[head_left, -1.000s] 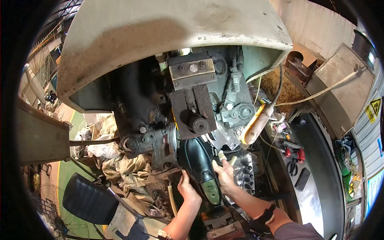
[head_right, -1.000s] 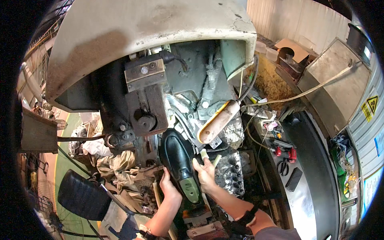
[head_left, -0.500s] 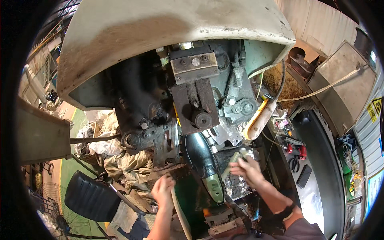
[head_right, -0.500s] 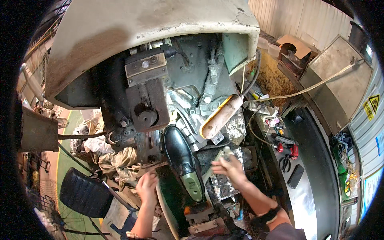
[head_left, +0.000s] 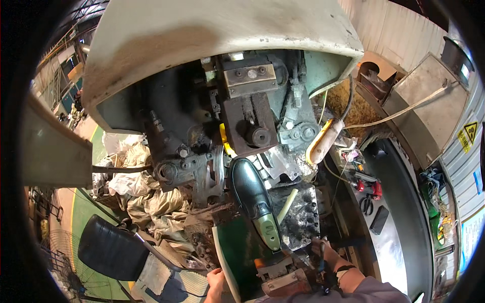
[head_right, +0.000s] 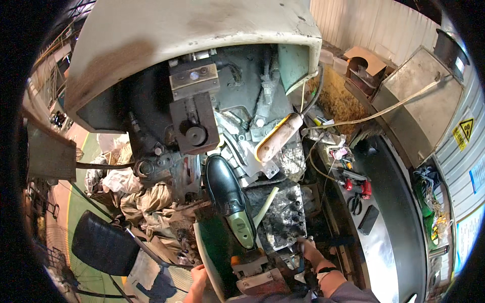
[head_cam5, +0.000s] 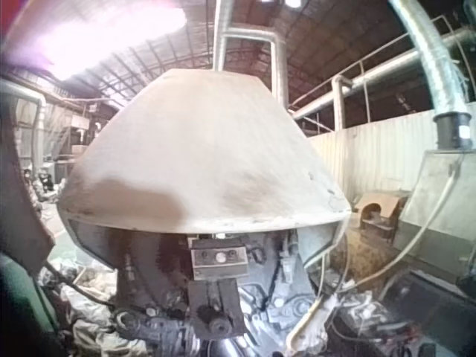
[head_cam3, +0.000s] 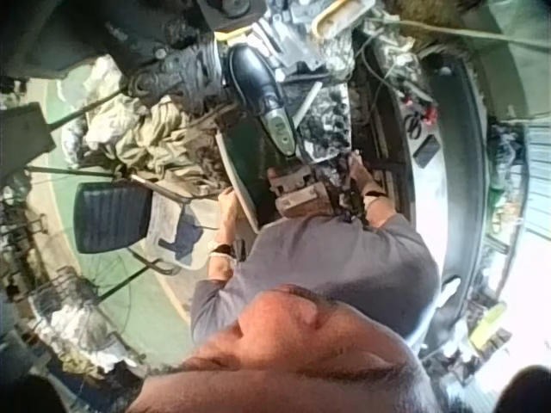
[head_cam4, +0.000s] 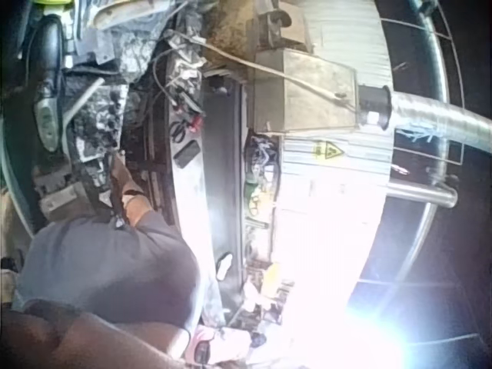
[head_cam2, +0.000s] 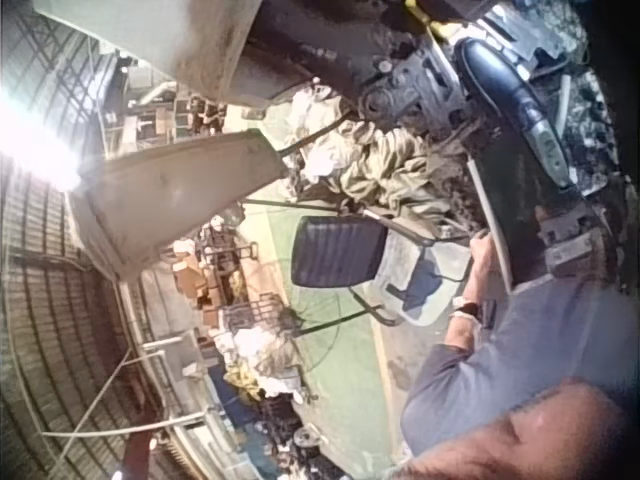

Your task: Shaping and lasting a shoe upper using a specialized lasting machine.

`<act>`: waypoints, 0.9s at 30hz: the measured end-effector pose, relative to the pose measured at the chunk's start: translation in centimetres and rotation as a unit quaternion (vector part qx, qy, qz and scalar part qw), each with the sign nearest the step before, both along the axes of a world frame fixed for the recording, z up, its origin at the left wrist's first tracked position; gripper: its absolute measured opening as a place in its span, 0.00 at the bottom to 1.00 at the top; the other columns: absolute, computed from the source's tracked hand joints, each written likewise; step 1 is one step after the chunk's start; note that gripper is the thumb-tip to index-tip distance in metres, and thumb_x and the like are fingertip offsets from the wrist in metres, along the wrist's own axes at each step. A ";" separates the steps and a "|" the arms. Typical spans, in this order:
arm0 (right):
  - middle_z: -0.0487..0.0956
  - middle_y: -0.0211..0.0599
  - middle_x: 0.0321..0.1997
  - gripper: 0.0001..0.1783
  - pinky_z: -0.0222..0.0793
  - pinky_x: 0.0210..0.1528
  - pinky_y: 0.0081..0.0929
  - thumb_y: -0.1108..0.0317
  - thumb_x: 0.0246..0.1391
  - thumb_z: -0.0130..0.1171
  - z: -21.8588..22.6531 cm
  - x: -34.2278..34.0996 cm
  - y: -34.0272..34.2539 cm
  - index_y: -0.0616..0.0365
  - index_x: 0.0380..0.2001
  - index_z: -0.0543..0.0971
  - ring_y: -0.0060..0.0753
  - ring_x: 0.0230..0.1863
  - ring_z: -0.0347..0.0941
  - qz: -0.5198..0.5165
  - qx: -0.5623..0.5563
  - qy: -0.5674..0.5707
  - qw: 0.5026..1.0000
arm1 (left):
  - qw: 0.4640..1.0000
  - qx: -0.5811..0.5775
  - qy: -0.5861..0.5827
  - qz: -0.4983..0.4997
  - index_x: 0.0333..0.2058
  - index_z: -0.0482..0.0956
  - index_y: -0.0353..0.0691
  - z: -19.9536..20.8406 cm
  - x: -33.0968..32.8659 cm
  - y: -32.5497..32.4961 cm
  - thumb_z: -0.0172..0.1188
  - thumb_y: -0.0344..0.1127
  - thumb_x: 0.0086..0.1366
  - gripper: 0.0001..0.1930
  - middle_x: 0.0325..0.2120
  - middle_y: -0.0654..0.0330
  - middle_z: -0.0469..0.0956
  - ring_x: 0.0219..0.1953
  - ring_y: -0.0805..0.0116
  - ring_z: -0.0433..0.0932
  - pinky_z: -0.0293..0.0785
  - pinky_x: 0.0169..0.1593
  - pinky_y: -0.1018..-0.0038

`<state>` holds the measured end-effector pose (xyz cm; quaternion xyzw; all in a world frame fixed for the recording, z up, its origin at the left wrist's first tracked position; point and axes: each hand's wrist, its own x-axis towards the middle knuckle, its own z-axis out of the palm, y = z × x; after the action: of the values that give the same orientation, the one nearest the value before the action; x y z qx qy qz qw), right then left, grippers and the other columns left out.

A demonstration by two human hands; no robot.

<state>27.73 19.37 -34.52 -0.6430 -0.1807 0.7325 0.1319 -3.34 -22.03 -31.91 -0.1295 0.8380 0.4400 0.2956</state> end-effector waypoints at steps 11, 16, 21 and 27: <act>0.79 0.40 0.36 0.20 0.80 0.35 0.34 0.73 0.60 0.56 10.9 -1.9 5.3 0.64 0.56 0.71 0.38 0.35 0.81 -0.043 0.287 -0.003 0.957 | 0.978 0.028 0.181 -0.100 0.47 0.82 0.32 3.2 -3.1 1.3 0.62 0.34 0.56 0.20 0.40 0.46 0.85 0.42 0.56 0.83 0.76 0.50 0.64; 0.82 0.45 0.48 0.34 0.80 0.47 0.32 0.73 0.62 0.60 24.8 -5.4 6.2 0.64 0.69 0.63 0.35 0.43 0.81 0.094 0.419 0.115 0.896 | 0.935 0.233 0.267 -0.026 0.58 0.72 0.31 13.8 -2.1 7.7 0.62 0.27 0.64 0.24 0.57 0.46 0.76 0.60 0.59 0.75 0.70 0.62 0.65; 0.82 0.48 0.52 0.34 0.80 0.46 0.34 0.68 0.62 0.60 28.8 -9.6 1.4 0.52 0.70 0.65 0.36 0.40 0.82 0.408 0.509 0.072 0.754 | 0.880 0.405 0.230 -0.097 0.67 0.62 0.34 27.5 2.8 17.0 0.65 0.31 0.66 0.33 0.63 0.39 0.67 0.67 0.53 0.67 0.61 0.70 0.62; 0.85 0.48 0.33 0.25 0.78 0.38 0.46 0.52 0.59 0.62 27.4 -9.2 -2.2 0.53 0.54 0.77 0.47 0.34 0.83 0.534 0.706 -0.173 0.431 | 0.866 0.175 0.409 -0.229 0.73 0.41 0.37 29.7 6.7 24.6 0.74 0.42 0.57 0.56 0.64 0.35 0.65 0.64 0.45 0.69 0.65 0.66 0.58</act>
<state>18.56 17.20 -7.11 -0.2140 -0.9616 0.1474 0.0883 3.38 2.59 -2.20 0.3117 0.7989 0.5130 0.0370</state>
